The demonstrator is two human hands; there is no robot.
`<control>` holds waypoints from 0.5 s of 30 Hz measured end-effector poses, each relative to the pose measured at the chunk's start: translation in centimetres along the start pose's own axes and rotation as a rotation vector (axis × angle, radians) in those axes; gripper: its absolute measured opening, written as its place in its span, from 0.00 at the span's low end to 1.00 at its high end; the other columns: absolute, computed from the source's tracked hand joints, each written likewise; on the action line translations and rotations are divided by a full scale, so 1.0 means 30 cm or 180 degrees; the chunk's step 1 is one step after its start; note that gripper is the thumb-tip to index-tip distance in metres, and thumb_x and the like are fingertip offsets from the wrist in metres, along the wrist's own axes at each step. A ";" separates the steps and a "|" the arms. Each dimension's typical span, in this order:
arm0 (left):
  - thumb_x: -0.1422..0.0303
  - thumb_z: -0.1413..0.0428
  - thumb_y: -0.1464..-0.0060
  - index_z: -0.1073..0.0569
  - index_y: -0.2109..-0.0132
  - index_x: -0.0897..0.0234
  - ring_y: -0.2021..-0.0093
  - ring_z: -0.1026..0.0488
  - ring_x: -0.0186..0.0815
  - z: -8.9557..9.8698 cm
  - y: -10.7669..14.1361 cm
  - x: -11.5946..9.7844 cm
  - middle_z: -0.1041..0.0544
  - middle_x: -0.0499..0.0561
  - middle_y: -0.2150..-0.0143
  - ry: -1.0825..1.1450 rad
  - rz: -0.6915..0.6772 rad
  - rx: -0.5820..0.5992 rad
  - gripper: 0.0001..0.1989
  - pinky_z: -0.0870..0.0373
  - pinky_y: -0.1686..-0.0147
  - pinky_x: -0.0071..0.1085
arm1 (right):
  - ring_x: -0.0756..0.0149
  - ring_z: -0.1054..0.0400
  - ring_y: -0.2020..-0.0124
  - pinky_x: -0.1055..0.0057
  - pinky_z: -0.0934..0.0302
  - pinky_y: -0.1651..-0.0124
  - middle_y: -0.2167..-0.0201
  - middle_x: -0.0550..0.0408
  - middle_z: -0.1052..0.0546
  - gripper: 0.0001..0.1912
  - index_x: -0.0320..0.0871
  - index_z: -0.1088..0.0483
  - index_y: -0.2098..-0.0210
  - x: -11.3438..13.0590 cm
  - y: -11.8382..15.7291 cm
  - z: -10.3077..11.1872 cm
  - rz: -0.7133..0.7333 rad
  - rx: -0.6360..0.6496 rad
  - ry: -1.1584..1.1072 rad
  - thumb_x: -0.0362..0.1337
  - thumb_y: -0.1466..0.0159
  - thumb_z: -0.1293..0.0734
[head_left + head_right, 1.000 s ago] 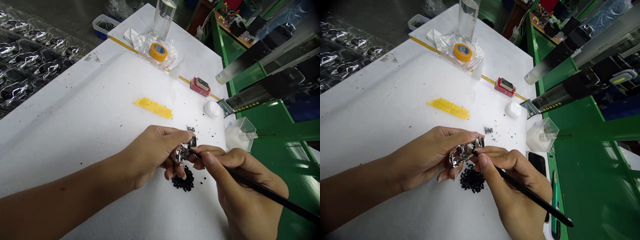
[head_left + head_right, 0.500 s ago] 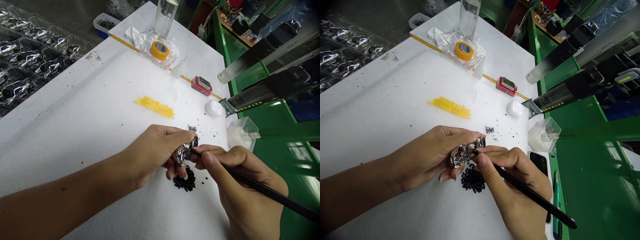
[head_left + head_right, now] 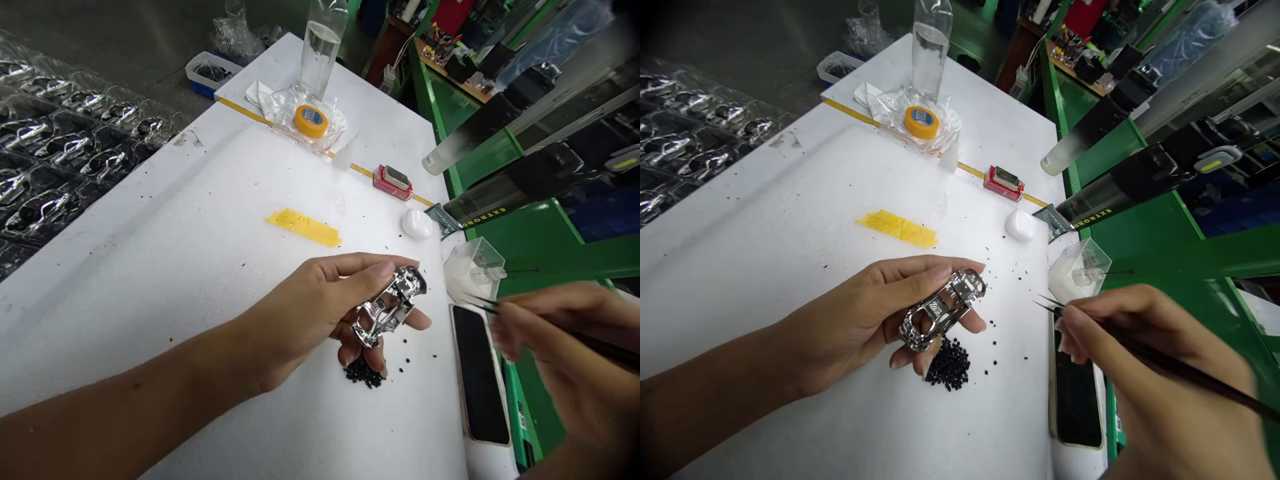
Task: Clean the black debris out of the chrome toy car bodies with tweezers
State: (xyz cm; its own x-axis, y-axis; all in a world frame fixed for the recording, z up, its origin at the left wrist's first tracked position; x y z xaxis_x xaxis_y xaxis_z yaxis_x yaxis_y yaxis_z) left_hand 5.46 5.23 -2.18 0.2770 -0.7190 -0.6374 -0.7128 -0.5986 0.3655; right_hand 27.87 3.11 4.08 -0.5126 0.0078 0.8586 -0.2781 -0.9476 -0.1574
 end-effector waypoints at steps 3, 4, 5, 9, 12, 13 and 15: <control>0.59 0.47 0.30 0.22 0.44 0.56 0.78 0.26 0.26 -0.021 0.007 -0.019 0.15 0.55 0.58 0.0012 -0.0218 0.0211 0.15 0.38 0.79 0.19 | 0.68 0.31 0.79 0.74 0.38 0.79 0.78 0.53 0.24 0.12 0.44 0.23 0.75 -0.051 -0.020 -0.085 -0.0540 0.0669 0.0375 0.41 0.50 0.19; 0.58 0.46 0.31 0.22 0.43 0.56 0.78 0.26 0.26 -0.024 0.008 -0.022 0.15 0.55 0.58 0.0022 -0.0258 0.0248 0.15 0.37 0.79 0.19 | 0.67 0.31 0.79 0.74 0.37 0.79 0.78 0.53 0.24 0.13 0.43 0.24 0.76 -0.046 -0.018 -0.092 -0.0593 0.0671 0.0399 0.41 0.51 0.19; 0.57 0.45 0.32 0.22 0.43 0.56 0.78 0.26 0.27 -0.024 0.008 -0.022 0.15 0.56 0.58 0.0031 -0.0277 0.0248 0.16 0.37 0.80 0.19 | 0.66 0.30 0.78 0.73 0.36 0.78 0.76 0.53 0.23 0.14 0.42 0.23 0.74 -0.027 -0.016 -0.074 -0.0527 0.0466 0.0376 0.42 0.50 0.19; 0.60 0.45 0.31 0.23 0.42 0.56 0.75 0.21 0.32 -0.010 0.008 -0.011 0.16 0.56 0.57 0.0110 -0.0208 0.0035 0.16 0.33 0.81 0.21 | 0.62 0.24 0.73 0.66 0.27 0.69 0.68 0.52 0.21 0.20 0.46 0.25 0.46 0.080 0.026 0.151 0.0130 -0.1337 0.0442 0.51 0.31 0.33; 0.64 0.46 0.31 0.26 0.39 0.55 0.70 0.17 0.39 0.002 0.007 -0.008 0.17 0.56 0.54 0.0209 -0.0187 -0.0152 0.16 0.27 0.78 0.25 | 0.53 0.20 0.66 0.53 0.23 0.61 0.66 0.46 0.21 0.29 0.42 0.37 0.31 0.074 0.030 0.255 0.0330 -0.2069 0.1057 0.49 0.25 0.43; 0.65 0.46 0.31 0.27 0.39 0.56 0.69 0.17 0.40 0.008 0.006 -0.004 0.17 0.57 0.54 0.0223 -0.0157 -0.0228 0.16 0.25 0.77 0.26 | 0.49 0.20 0.62 0.48 0.24 0.56 0.63 0.43 0.20 0.30 0.39 0.36 0.31 0.042 0.007 0.261 0.0265 -0.2051 0.1270 0.48 0.27 0.41; 0.68 0.47 0.31 0.27 0.40 0.61 0.66 0.16 0.41 0.020 0.002 0.008 0.17 0.58 0.56 0.0261 -0.0062 -0.0386 0.15 0.23 0.73 0.27 | 0.40 0.22 0.54 0.40 0.30 0.47 0.58 0.37 0.19 0.26 0.35 0.24 0.42 -0.043 -0.047 0.251 0.0078 -0.1912 0.1539 0.46 0.34 0.32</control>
State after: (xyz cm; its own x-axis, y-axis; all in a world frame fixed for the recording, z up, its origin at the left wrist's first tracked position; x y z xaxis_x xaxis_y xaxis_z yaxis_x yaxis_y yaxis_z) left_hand 5.11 5.22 -2.72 0.3453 -0.7302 -0.5896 -0.6250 -0.6476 0.4360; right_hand 35.05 2.02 6.87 -0.7839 0.2586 0.5645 -0.5844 -0.6143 -0.5301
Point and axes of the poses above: each hand's wrist, its own y-axis away from the middle knuckle, its own z-axis out of the back of the hand, x = y × z, the point moved 9 cm from there along -y, towards the middle knuckle
